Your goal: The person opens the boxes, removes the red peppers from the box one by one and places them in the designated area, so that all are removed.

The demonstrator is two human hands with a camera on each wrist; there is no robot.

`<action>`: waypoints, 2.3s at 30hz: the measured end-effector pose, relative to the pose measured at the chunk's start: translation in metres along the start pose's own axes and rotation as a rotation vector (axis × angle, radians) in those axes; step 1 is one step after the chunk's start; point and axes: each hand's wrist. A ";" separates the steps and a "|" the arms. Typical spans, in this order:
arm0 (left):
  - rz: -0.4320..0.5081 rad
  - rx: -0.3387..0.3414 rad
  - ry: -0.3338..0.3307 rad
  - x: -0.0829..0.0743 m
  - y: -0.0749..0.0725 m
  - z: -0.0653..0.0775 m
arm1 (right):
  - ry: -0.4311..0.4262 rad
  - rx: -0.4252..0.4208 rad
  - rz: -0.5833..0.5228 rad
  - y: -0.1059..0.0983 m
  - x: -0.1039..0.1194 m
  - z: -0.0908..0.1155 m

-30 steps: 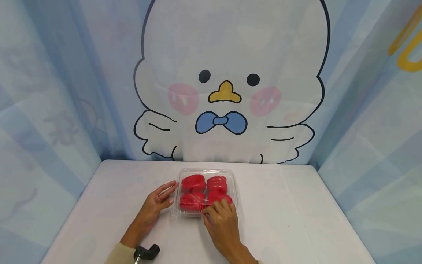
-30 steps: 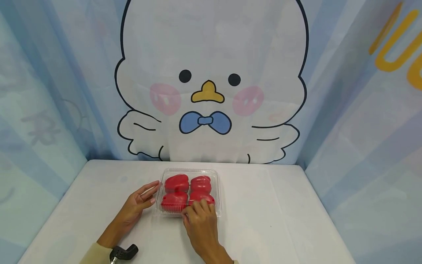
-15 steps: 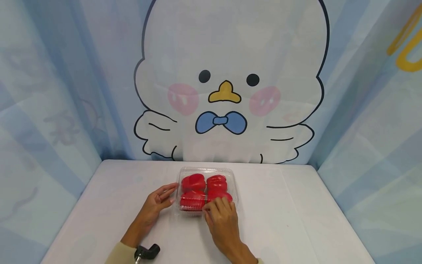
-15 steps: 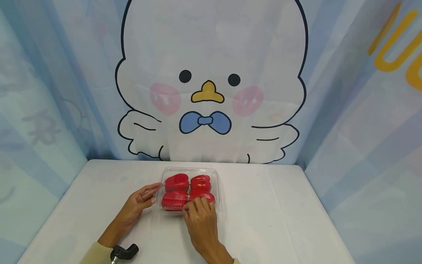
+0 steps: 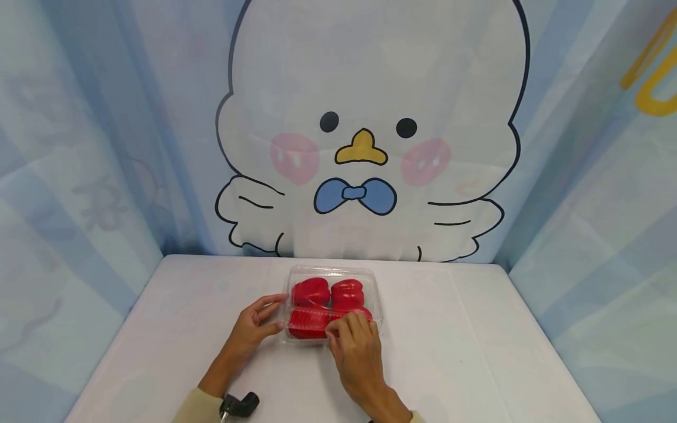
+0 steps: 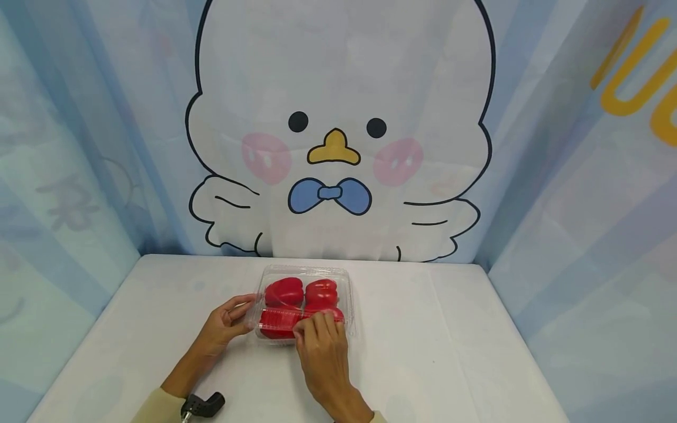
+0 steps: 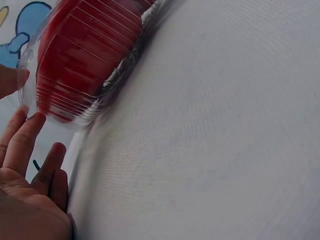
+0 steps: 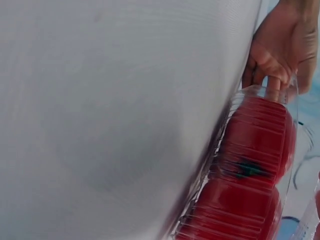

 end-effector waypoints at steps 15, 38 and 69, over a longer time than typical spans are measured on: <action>-0.078 -0.076 0.028 0.001 0.005 0.003 | 0.060 -0.035 0.016 0.002 0.003 -0.007; -0.079 -0.050 0.085 0.004 0.007 0.001 | 0.068 -0.128 0.007 0.001 0.000 -0.024; -0.123 -0.042 0.125 0.004 0.008 0.000 | -0.059 -0.183 0.040 -0.027 -0.042 -0.085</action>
Point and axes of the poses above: each hand's wrist, its own z-axis away from the middle knuckle, its own y-axis out of the palm, x = y × z, and after that the axes turned 8 degrees about -z, right-handed
